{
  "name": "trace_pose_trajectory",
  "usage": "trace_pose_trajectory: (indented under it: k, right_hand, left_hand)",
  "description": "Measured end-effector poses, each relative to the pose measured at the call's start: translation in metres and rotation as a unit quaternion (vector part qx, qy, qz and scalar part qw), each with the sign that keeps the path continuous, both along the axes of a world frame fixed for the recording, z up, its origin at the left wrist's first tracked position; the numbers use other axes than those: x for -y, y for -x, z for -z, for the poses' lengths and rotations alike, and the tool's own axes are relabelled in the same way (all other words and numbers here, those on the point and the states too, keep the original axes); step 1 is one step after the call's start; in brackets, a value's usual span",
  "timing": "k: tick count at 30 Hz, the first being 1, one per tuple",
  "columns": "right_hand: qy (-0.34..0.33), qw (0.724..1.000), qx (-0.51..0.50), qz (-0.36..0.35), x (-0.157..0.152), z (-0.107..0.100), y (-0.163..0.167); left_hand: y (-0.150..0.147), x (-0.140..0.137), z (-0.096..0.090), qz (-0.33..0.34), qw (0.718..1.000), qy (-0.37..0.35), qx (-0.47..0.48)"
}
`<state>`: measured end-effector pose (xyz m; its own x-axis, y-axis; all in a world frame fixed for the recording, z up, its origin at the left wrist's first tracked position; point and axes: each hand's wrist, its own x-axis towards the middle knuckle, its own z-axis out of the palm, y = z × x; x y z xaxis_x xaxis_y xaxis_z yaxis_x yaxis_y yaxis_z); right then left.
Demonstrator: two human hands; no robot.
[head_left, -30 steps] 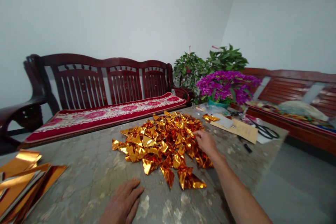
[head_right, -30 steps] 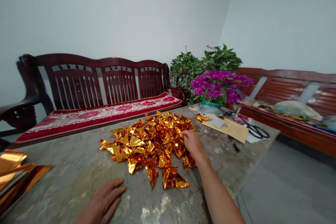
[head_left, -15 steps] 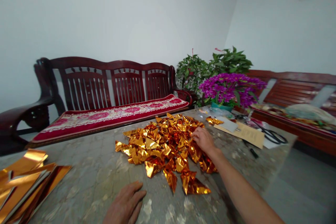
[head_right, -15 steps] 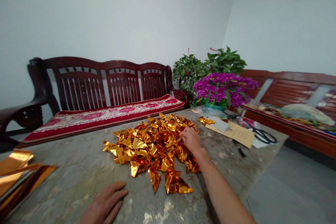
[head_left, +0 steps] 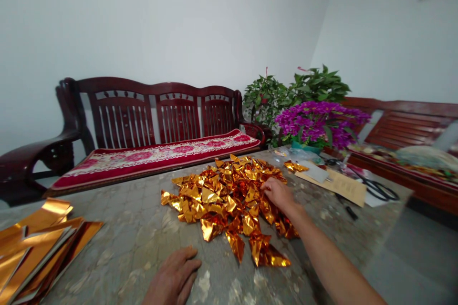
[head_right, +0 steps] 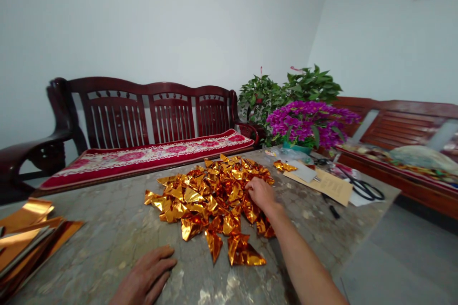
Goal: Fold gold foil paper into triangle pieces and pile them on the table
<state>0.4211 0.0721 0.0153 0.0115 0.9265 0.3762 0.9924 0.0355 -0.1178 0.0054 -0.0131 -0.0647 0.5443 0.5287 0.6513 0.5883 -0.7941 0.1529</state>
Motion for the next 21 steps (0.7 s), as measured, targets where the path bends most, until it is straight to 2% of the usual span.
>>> trace_pose_trajectory:
  k: [4, 9, 11, 14, 16, 18, 21]
  right_hand:
    - [-0.060, 0.998, -0.003, -0.028, 0.005, -0.005, 0.000]
    - [-0.179, 0.982, -0.017, -0.053, 0.022, -0.028, 0.014]
    - [-0.269, 0.951, -0.052, -0.141, 0.031, -0.038, 0.036]
    - [-0.325, 0.901, -0.108, -0.267, 0.044, -0.046, 0.086]
    - [-0.318, 0.885, -0.125, -0.317, 0.052, -0.046, 0.124]
    - [-0.308, 0.868, -0.134, -0.366, 0.059, -0.043, 0.158]
    - [-0.304, 0.853, -0.138, -0.400, 0.063, -0.036, 0.199]
  left_hand:
    - [0.001, 0.001, 0.000, 0.006, 0.999, 0.036, 0.020]
    - [0.001, 0.002, 0.000, -0.007, 0.985, 0.138, 0.101]
    - [-0.001, 0.002, -0.006, -0.036, 0.968, 0.189, 0.160]
    - [-0.006, 0.000, -0.025, -0.088, 0.926, 0.258, 0.262]
    - [-0.009, -0.002, -0.042, -0.088, 0.906, 0.271, 0.314]
    - [-0.011, -0.003, -0.058, -0.074, 0.903, 0.245, 0.346]
    - [-0.011, -0.005, -0.075, -0.066, 0.902, 0.223, 0.363]
